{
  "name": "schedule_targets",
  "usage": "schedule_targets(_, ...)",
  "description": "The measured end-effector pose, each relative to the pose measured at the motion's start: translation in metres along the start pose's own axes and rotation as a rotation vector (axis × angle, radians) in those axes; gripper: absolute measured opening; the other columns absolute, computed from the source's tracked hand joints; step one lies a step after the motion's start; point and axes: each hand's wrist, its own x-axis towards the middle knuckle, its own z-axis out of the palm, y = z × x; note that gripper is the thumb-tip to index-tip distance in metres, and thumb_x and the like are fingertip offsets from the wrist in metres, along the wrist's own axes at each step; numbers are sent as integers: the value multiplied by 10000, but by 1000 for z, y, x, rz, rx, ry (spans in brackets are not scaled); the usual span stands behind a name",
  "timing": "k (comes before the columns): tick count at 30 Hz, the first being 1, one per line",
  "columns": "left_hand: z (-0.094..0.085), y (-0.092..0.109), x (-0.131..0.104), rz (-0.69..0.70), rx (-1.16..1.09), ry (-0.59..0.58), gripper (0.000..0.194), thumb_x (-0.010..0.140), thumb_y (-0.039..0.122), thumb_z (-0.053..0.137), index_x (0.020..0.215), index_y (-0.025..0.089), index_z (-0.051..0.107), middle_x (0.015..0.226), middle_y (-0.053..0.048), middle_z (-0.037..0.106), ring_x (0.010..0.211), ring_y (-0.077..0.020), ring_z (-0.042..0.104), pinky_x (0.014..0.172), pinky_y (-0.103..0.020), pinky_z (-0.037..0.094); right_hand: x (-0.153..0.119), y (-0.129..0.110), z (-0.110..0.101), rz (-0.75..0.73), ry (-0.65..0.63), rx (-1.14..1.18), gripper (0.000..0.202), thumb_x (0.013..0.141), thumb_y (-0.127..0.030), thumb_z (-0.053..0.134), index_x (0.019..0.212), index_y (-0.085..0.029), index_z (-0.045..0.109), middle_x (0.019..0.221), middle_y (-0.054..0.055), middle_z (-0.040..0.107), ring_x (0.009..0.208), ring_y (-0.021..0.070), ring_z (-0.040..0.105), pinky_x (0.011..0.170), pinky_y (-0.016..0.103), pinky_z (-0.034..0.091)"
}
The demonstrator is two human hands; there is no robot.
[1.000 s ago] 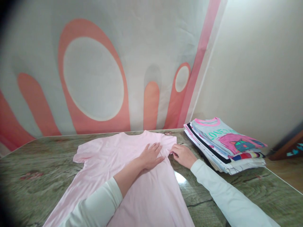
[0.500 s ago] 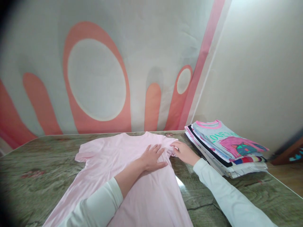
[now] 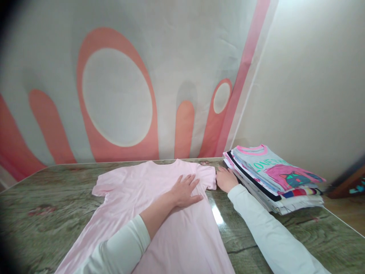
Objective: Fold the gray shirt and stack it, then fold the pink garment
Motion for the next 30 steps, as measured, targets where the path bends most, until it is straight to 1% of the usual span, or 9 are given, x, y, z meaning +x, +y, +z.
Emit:
schedule_targets(3,-2,1,-1,7,0,12,828,785,737,149,1408,196,216,1486,-102,151,1357,-284,105,1064,-522,48,16,-28,-4,-173,53,179,438,899,-208,292,1289,-67,430,1381,180,377,1295,216,318,1055,409,275)
schedule_targets(5,-3,1,-1,10,4,15,848,786,736,143,1406,164,221,1477,-122,177,1357,-289,95,1064,-527,41,29,-51,-2,-284,-1,337,468,926,-282,246,1335,-100,383,1396,135,373,1297,177,317,1067,368,269)
schedule_targets(7,-2,1,-1,12,6,6,872,788,731,141,1401,117,229,1462,-149,210,1355,-296,99,1067,-524,31,39,-66,3,-303,-77,429,499,936,-369,207,1348,-143,378,1409,99,362,1303,172,305,1076,375,249)
schedule_targets(9,-2,1,0,12,6,-7,881,791,725,149,1398,91,225,1457,-159,221,1351,-298,118,1072,-516,28,47,-68,9,-263,-126,430,530,934,-421,177,1364,-167,357,1434,77,320,1328,186,250,1086,410,205)
schedule_targets(12,0,1,0,13,-1,-10,874,793,719,151,1405,96,197,1467,-142,200,1351,-289,123,1075,-510,34,51,-59,19,-198,-135,345,546,932,-433,154,1387,-177,312,1464,60,250,1351,193,179,1090,433,159)
schedule_targets(16,4,0,-1,10,-15,-4,845,811,700,100,1414,111,168,1477,-121,177,1357,-264,106,1079,-496,45,51,-50,27,-161,-133,269,554,929,-439,127,1400,-191,282,1477,40,217,1354,182,164,1090,418,153)
schedule_targets(19,7,-7,-5,-16,-16,5,802,831,672,58,1423,136,141,1486,-95,155,1361,-241,99,1083,-480,66,50,-51,30,-165,-133,248,562,926,-453,121,1407,-199,262,1480,31,206,1356,182,158,1089,420,152)
schedule_targets(24,-1,-47,-28,-213,30,-25,755,854,640,58,1423,151,146,1497,-89,90,1366,-252,66,1075,-498,74,50,-52,34,-150,-118,247,573,911,-507,162,1409,-237,253,1478,23,211,1353,194,171,1085,432,165)
schedule_targets(30,-28,-124,-89,-490,98,-81,687,863,632,107,1424,236,130,1500,-79,45,1361,-288,76,1026,-573,110,51,-50,37,-148,-93,248,584,890,-544,216,1393,-259,296,1466,20,245,1346,215,198,1083,430,181)
